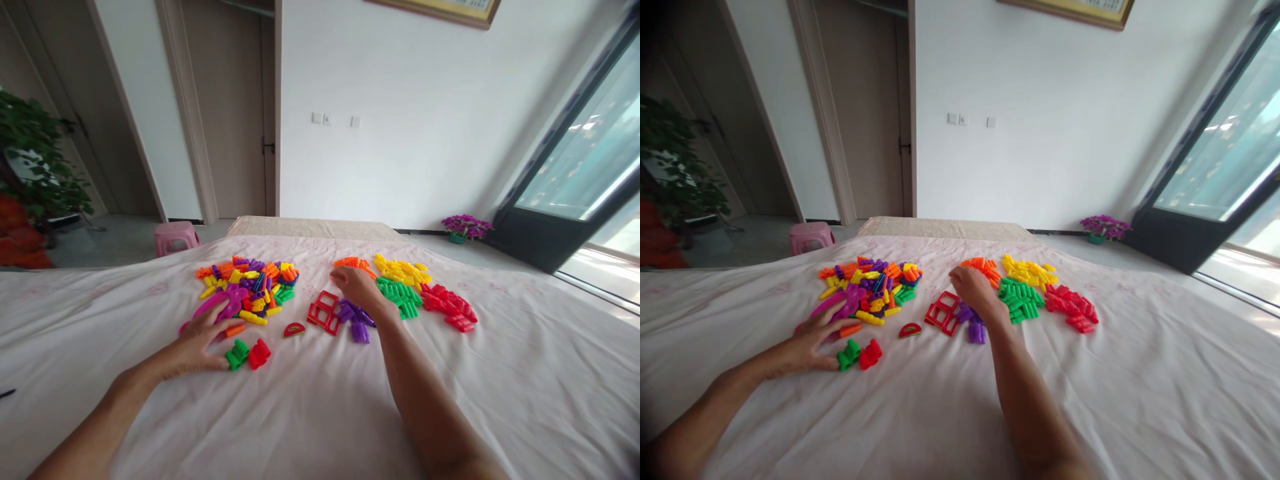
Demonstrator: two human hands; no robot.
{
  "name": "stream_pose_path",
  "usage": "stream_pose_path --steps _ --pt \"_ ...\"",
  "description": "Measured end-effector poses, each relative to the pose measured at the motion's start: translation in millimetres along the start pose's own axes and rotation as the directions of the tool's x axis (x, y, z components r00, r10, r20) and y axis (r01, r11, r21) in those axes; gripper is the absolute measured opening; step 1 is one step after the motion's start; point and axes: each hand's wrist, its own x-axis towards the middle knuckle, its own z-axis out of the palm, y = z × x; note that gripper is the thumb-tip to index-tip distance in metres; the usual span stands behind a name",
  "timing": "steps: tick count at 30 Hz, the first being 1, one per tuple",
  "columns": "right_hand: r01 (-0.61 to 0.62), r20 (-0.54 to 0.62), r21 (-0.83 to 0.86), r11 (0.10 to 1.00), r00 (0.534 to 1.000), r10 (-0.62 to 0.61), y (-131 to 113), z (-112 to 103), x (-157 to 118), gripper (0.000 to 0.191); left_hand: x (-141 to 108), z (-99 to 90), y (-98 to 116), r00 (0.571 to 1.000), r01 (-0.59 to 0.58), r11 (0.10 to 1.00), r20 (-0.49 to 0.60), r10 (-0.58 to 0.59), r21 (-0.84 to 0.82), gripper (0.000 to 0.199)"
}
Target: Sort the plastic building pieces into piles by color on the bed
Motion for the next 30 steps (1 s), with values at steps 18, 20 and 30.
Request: stream_pose_path --steps 18,20,30 --pt "0.310 0.149 0.284 0.907 0.920 -0.361 -121 114 -39 0.033 13 32.4 27 0.940 0.053 0.999 -0.337 -0.050 0.000 0.053" --pt "0.249 0.142 0.306 0.919 0.942 -0.303 -120 117 -36 0.034 13 33.8 26 0.939 0.044 0.999 -0.341 -0.038 0.008 0.050" --pt "0.162 0.097 0.304 0.939 0.975 -0.200 -120 121 -36 0.032 16 34.6 28 0.936 0.037 0.999 -0.352 -0.028 0.019 0.045"
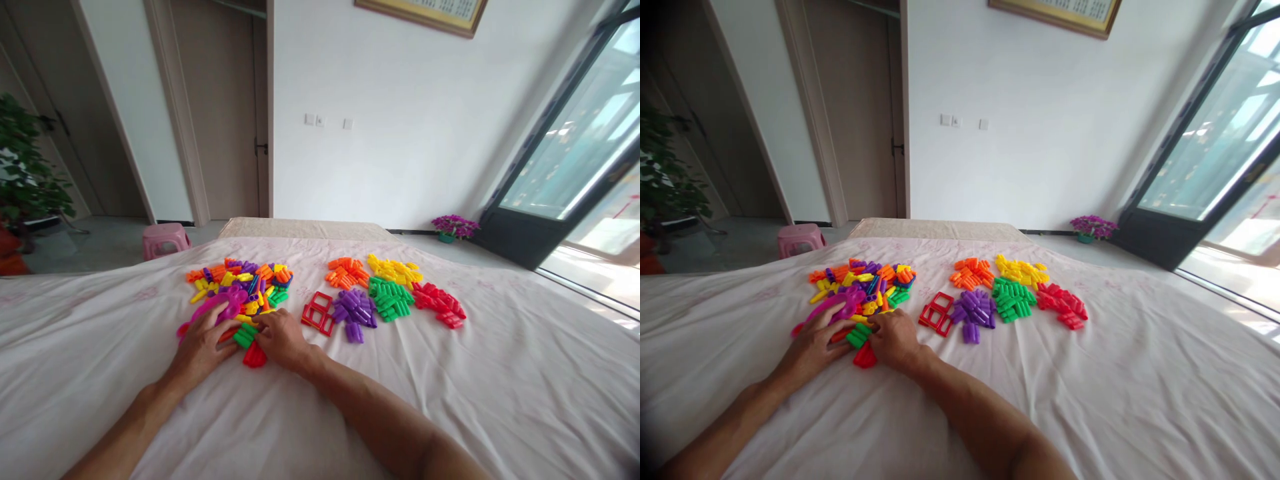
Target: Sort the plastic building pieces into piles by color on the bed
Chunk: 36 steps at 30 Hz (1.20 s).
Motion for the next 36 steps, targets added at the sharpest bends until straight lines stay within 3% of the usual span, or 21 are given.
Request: stream_pose_path --steps 6,10,15,20,26,28,31,36 --pt "-0.054 -0.080 0.029 0.998 0.995 0.057 26 -28 13 0.032 -2 -7.7 -2 0.999 -0.026 1.000 -0.041 0.026 0.007 0.047" --pt "-0.156 -0.239 -0.088 0.984 0.962 0.131 60 -70 17 0.031 -1 -12.6 -6 0.998 -0.056 0.998 -0.038 0.056 -0.019 0.039" --pt "-0.371 -0.338 -0.223 0.902 0.897 0.285 98 -129 9 0.027 -1 -13.3 -6 0.996 -0.047 0.995 -0.074 0.041 -0.084 0.038" --pt "-0.624 -0.419 -0.279 0.730 0.763 0.492 131 -181 -13 0.030 -3 -16.2 -10 0.992 -0.077 0.986 -0.112 0.061 -0.149 0.034" --pt "-0.861 -0.538 -0.183 0.475 0.491 0.685 169 -219 -48 0.044 -4 -24.7 -7 0.979 -0.107 0.976 -0.193 0.070 -0.188 0.027" --pt "-0.872 -0.558 -0.151 0.465 0.464 0.688 173 -224 -52 0.045 -3 -24.8 -6 0.976 -0.092 0.975 -0.214 0.048 -0.200 0.027" --pt "-0.816 -0.558 -0.130 0.563 0.530 0.639 164 -221 -44 0.042 -2 -22.2 -10 0.972 -0.041 0.984 -0.234 -0.001 -0.175 0.028" --pt "-0.500 -0.445 -0.121 0.857 0.800 0.404 113 -181 -10 0.034 0 -21.9 -22 0.964 0.019 0.994 -0.261 -0.046 -0.106 0.030"
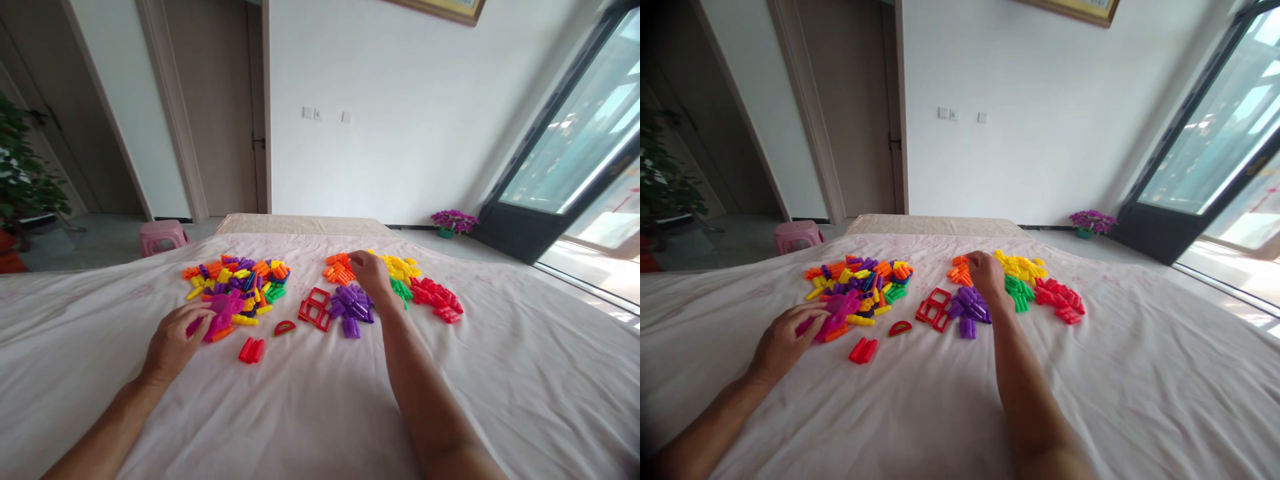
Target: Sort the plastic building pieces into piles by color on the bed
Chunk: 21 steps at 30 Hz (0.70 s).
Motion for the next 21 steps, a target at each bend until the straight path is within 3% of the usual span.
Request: stream_pose_path --steps 3,7,9,11,14,18,21 --pt "0.280 0.088 0.192 0.941 0.950 -0.300 -47 32 -26 0.030 2 -1.7 -5 0.998 0.054 0.998 -0.018 -0.053 0.035 0.030" --pt "0.539 0.259 0.387 0.748 0.715 -0.649 -91 67 -72 0.018 1 0.0 -12 0.988 0.153 0.985 0.020 -0.155 0.080 0.035" --pt "0.632 0.291 0.410 0.658 0.593 -0.750 -101 79 -92 0.028 1 2.1 -14 0.976 0.205 0.976 0.057 -0.210 0.078 0.039" --pt "0.704 0.306 0.387 0.595 0.511 -0.804 -106 87 -107 0.046 1 4.1 -16 0.966 0.242 0.968 0.075 -0.246 0.061 0.042" --pt "0.767 0.340 0.318 0.557 0.457 -0.822 -107 97 -121 0.046 2 6.2 -18 0.963 0.256 0.966 0.082 -0.258 0.035 0.042" --pt "0.794 0.339 0.279 0.539 0.444 -0.829 -105 107 -129 0.029 3 7.5 -23 0.957 0.266 0.963 0.109 -0.268 0.031 0.044" --pt "0.813 0.336 0.297 0.501 0.402 -0.852 -103 105 -124 0.026 2 7.4 -23 0.956 0.268 0.963 0.118 -0.269 0.023 0.041"
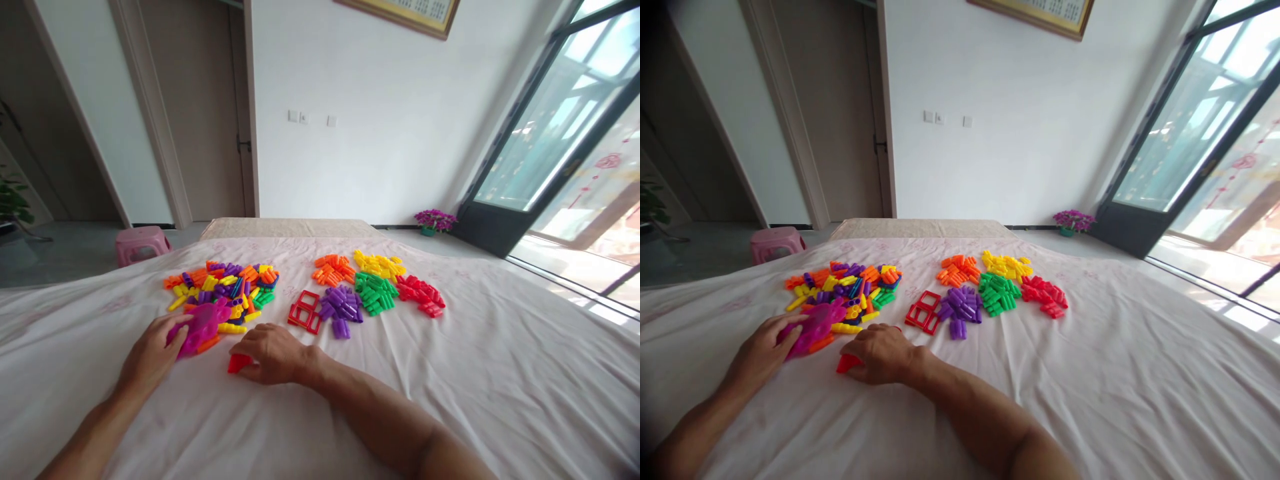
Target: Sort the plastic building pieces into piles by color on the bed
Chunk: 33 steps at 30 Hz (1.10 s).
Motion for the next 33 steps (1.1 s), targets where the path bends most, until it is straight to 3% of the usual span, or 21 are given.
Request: stream_pose_path --steps 3,5,8,9,12,17,22,25,29,31,33 --pt "-0.006 -0.045 0.030 1.000 0.999 0.008 12 -17 -2 0.022 -1 -0.4 1 1.000 0.013 1.000 0.010 -0.013 -0.009 0.042" --pt "-0.097 -0.136 0.051 0.994 0.985 0.103 26 -33 -7 0.022 -2 -0.3 1 0.999 0.026 1.000 0.018 -0.026 -0.011 0.043" --pt "-0.277 -0.321 0.124 0.953 0.897 0.302 55 -56 -21 0.026 -2 0.9 -1 0.999 0.036 0.999 0.034 -0.036 -0.017 0.044" --pt "-0.340 -0.387 0.158 0.927 0.842 0.375 67 -62 -28 0.027 -1 1.5 -2 0.999 0.038 0.999 0.038 -0.037 -0.021 0.044" --pt "-0.512 -0.550 0.272 0.815 0.612 0.568 105 -74 -54 0.030 0 3.3 -6 0.998 0.039 0.999 0.041 -0.038 -0.032 0.044" --pt "-0.699 -0.579 0.443 0.562 0.256 0.774 165 -88 -116 0.037 1 4.9 -10 0.999 0.027 0.999 0.044 -0.026 -0.032 0.045" --pt "-0.869 -0.623 0.389 0.306 -0.003 0.782 201 -111 -199 0.048 1 5.2 -10 0.999 0.003 1.000 0.047 -0.002 -0.016 0.047" --pt "-0.912 -0.659 0.366 0.184 -0.114 0.743 214 -124 -245 0.055 0 3.4 -4 0.998 -0.016 1.000 0.064 0.017 -0.008 0.051" --pt "-0.944 -0.678 0.327 0.038 -0.206 0.705 218 -128 -273 0.055 -4 -0.9 13 0.991 -0.048 0.998 0.123 0.043 0.040 0.073" --pt "-0.951 -0.683 0.308 0.043 -0.189 0.706 214 -123 -266 0.051 -6 -2.0 19 0.986 -0.101 0.992 0.137 0.090 0.077 0.084" --pt "-0.950 -0.687 0.283 0.130 -0.106 0.718 205 -116 -245 0.048 -8 -2.0 23 0.982 -0.134 0.986 0.146 0.118 0.104 0.090"
